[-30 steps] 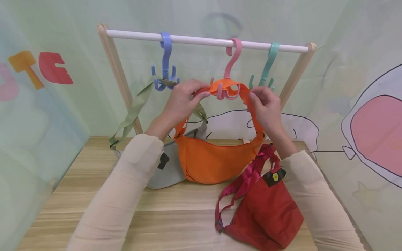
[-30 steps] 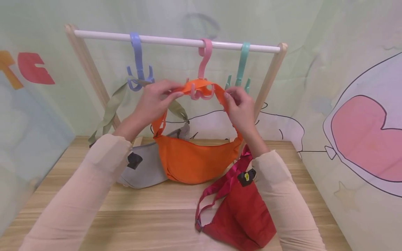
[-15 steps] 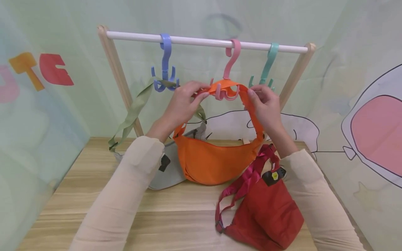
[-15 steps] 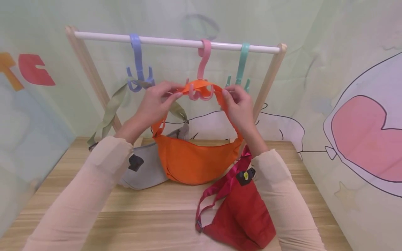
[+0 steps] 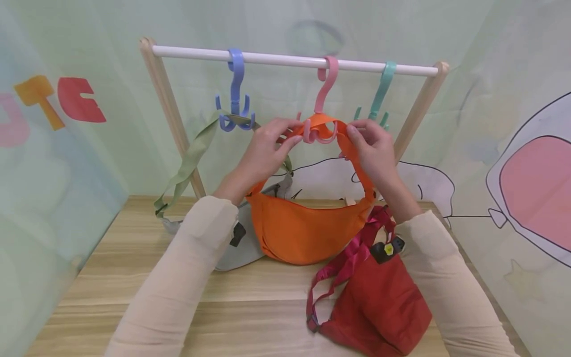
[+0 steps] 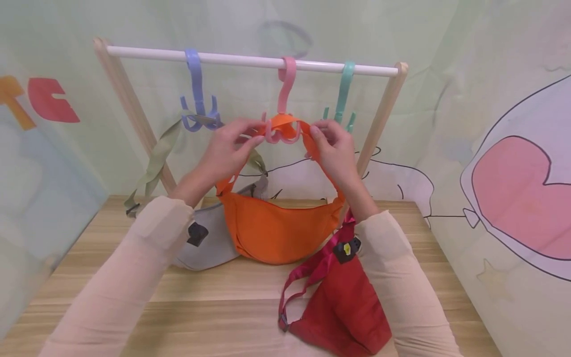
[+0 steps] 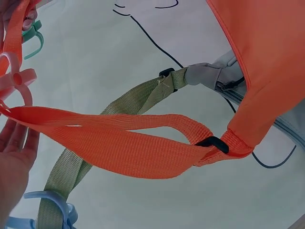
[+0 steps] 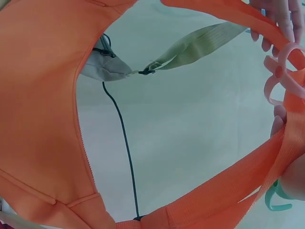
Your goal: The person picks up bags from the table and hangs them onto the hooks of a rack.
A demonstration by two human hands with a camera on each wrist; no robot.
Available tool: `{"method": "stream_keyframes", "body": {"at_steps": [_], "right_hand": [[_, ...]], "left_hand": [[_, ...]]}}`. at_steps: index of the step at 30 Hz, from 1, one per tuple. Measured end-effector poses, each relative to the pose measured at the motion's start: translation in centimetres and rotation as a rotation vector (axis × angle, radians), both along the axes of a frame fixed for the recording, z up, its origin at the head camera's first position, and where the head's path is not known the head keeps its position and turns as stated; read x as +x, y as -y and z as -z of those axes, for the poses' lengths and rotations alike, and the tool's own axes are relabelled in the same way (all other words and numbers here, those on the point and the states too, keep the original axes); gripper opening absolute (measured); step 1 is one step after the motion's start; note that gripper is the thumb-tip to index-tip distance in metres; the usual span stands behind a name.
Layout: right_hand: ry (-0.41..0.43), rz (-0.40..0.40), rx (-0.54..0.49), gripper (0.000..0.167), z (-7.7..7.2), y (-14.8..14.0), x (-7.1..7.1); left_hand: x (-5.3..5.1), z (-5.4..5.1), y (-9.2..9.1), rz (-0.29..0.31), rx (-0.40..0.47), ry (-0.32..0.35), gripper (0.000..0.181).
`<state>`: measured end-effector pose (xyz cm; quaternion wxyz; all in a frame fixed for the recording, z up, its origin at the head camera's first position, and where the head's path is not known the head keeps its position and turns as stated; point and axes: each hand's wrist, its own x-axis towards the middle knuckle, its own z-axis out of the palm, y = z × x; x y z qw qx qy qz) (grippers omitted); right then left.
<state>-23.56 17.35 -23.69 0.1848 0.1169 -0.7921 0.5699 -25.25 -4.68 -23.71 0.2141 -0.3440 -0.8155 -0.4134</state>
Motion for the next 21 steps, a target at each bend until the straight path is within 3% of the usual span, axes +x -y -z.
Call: {"method": "stream_keyframes", "body": {"at_steps": [21], "right_hand": [[0.118,0.044,0.092,0.029,-1.03,0.01,-0.48]], "left_hand": [[0.2,-0.14,0.06,-0.034,-0.035,0.023,0.03]]}}
